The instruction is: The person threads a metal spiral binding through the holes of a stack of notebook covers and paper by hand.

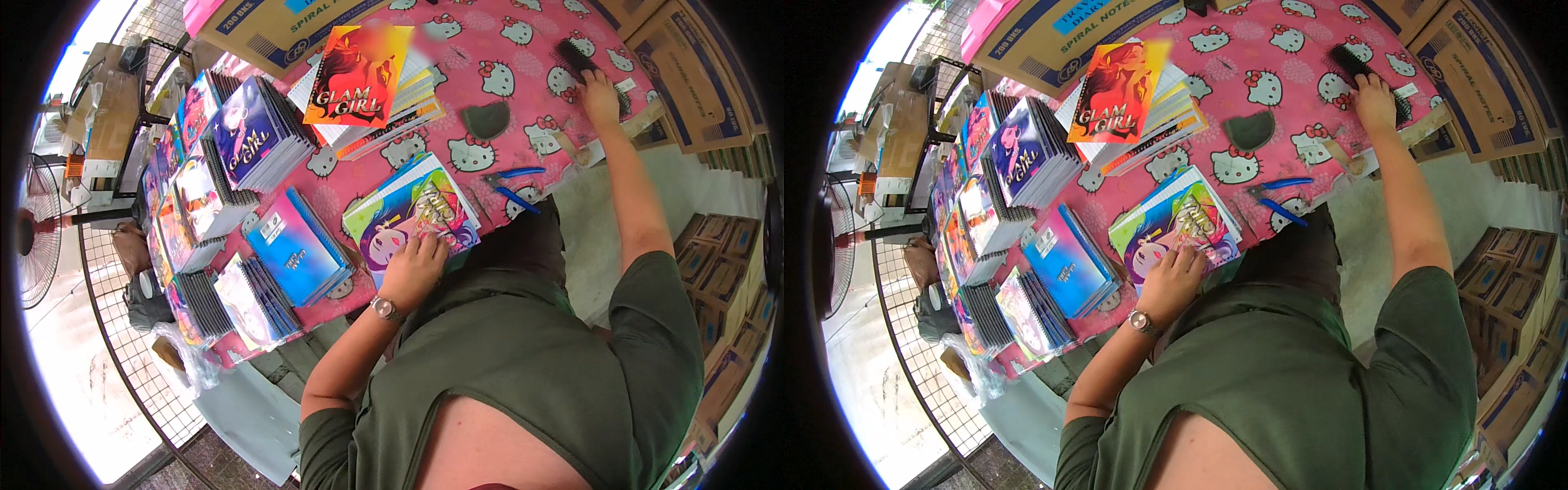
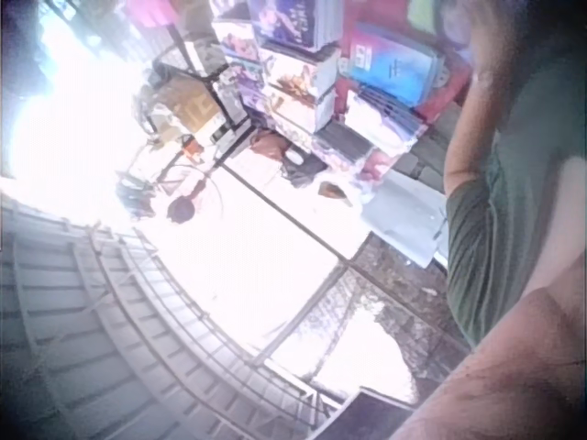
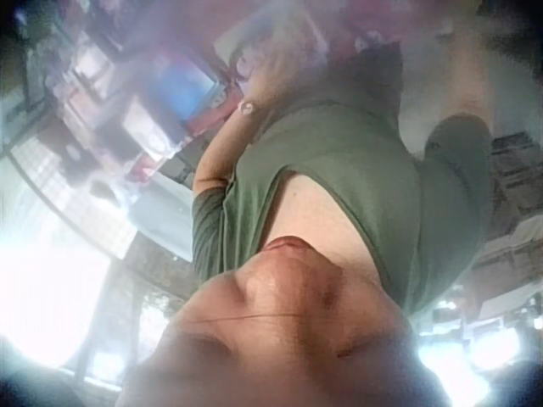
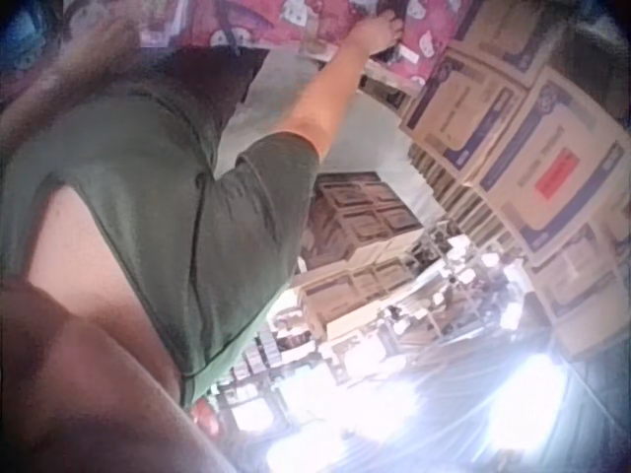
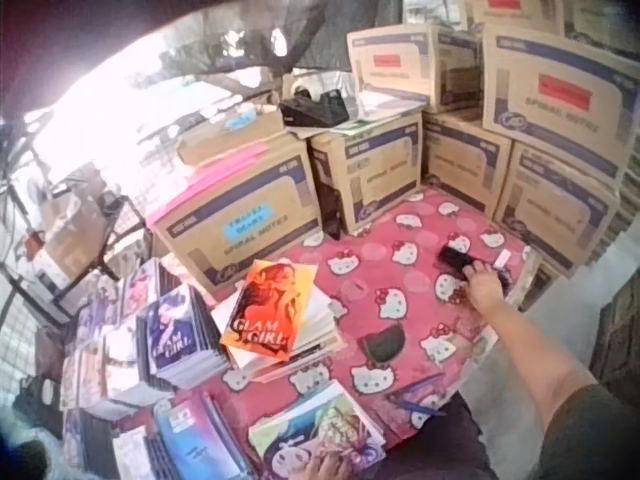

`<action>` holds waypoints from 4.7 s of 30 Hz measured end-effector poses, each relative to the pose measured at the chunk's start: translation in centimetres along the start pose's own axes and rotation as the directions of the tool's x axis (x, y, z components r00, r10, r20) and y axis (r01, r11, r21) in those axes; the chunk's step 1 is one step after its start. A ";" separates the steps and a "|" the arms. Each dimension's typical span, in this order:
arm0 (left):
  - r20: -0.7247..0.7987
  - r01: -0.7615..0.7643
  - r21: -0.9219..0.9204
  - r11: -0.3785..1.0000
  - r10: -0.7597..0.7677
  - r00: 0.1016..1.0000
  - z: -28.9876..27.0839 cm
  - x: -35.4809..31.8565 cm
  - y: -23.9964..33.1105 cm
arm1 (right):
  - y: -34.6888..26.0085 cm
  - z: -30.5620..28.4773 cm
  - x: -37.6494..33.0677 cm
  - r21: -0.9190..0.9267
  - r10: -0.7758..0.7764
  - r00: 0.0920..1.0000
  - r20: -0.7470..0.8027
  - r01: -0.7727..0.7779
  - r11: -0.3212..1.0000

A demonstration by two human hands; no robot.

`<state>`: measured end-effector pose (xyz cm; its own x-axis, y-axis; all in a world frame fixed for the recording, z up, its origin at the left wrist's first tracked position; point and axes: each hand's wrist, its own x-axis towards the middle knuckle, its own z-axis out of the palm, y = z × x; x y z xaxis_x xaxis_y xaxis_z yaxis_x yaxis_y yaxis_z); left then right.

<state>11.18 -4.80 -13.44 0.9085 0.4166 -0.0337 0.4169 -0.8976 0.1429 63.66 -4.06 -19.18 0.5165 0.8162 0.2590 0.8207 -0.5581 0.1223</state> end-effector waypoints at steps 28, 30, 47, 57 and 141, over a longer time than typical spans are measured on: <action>-0.395 0.265 -0.022 0.964 -0.252 0.884 -8.5 5.3 -3.4 | -24.1 -16.9 -17.2 0.984 -0.589 0.808 -0.031 -0.078 -0.158; -0.391 0.233 -0.010 0.972 -0.218 0.894 -8.8 4.9 -3.6 | -23.0 -17.0 -15.8 0.974 -0.629 0.778 -0.008 -0.136 -0.180; -0.312 0.093 -0.036 0.995 -0.100 0.945 -9.6 3.4 -3.5 | -20.1 -19.4 -11.3 0.933 -0.757 0.634 -0.159 0.347 0.095; -0.268 0.170 -0.078 0.982 -0.185 0.945 -9.8 3.6 -3.0 | -19.9 -19.1 -14.1 0.993 -0.675 0.735 0.063 0.025 0.119; -0.459 0.140 -0.280 0.950 -0.261 0.849 -7.5 -1.0 -4.6 | -25.2 -19.1 -8.3 0.947 -0.955 0.238 -0.179 -0.222 -0.233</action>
<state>8.14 -0.01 -6.66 0.6492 0.6541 0.3882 0.5153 -0.7537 0.4080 34.00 0.33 -6.12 -0.7042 0.7004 0.1165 -0.0749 0.0899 -0.9931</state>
